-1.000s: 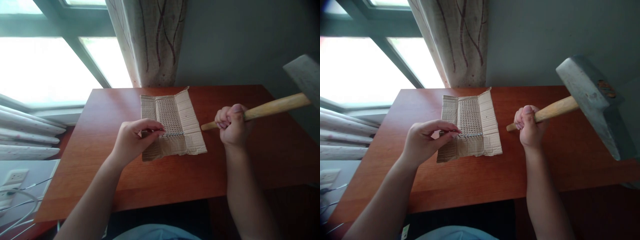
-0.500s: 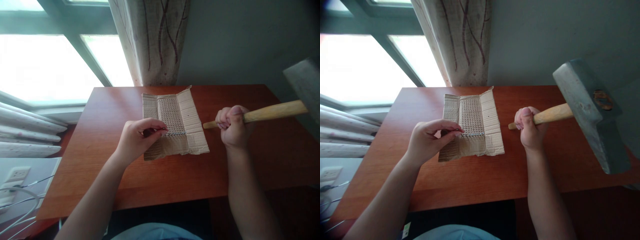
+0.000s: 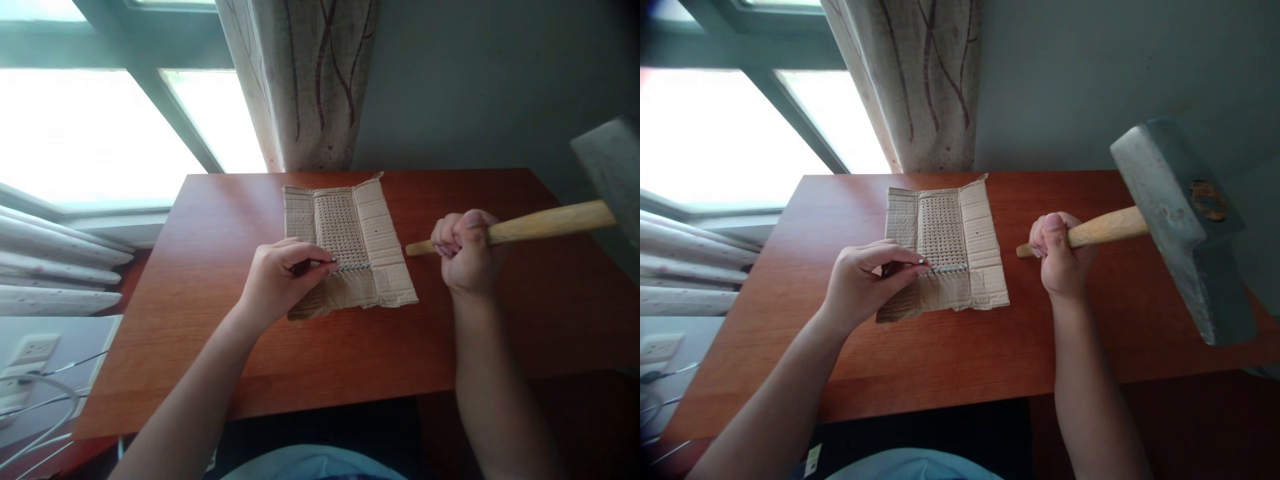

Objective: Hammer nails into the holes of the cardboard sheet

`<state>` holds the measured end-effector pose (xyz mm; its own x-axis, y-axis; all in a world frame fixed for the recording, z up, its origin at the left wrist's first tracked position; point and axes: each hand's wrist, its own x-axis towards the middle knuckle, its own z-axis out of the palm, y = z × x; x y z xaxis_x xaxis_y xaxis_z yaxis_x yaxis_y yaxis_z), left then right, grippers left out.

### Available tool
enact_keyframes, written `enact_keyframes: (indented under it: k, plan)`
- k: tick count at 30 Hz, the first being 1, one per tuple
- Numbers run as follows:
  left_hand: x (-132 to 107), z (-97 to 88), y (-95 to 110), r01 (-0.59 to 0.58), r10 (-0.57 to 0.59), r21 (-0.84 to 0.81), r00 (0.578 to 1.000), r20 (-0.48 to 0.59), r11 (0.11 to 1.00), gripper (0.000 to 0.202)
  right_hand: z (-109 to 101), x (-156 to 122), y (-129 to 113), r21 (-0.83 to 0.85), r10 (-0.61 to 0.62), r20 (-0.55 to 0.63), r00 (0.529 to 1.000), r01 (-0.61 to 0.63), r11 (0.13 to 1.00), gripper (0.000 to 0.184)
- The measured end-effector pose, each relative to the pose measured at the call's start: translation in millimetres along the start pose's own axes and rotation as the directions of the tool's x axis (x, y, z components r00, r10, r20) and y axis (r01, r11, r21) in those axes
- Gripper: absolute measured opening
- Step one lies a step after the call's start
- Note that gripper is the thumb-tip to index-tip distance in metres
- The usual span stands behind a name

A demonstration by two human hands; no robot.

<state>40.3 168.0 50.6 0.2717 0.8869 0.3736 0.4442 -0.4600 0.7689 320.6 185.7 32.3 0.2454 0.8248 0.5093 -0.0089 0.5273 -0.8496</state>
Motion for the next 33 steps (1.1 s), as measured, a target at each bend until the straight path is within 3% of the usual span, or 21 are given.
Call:
enact_keyframes:
  k: [12,18,22,25,28,33]
  plan:
    - [-8,2.1,3,-0.003,0.005,0.085,1.0,-0.023,0.996,0.009,1,-1,-2,-0.014,0.006,-0.011,1.0,-0.006,1.0,0.06]
    - [-8,3.7,-1,-0.011,0.012,0.064,1.0,-0.006,0.998,0.006,2,1,-2,-0.058,0.029,0.057,0.998,-0.026,0.998,0.059]
    - [-8,5.0,-3,-0.016,0.017,0.073,1.0,-0.009,0.997,0.007,-6,-5,-15,-0.185,0.168,0.154,0.974,-0.139,0.973,0.054]
    - [-8,5.0,-4,-0.038,0.038,0.09,0.999,0.001,0.995,0.006,-12,-14,-38,-0.406,0.301,0.218,0.928,-0.194,0.893,0.043]
    - [-8,4.8,-4,-0.057,0.056,0.085,0.998,0.004,0.995,0.006,-13,-18,-65,-0.64,0.32,0.313,0.894,-0.051,0.767,0.031]
    - [-7,5.2,-4,-0.043,0.043,0.085,0.999,0.0,0.995,0.008,-5,-8,-95,-0.696,0.31,0.531,0.789,0.197,0.691,0.028]
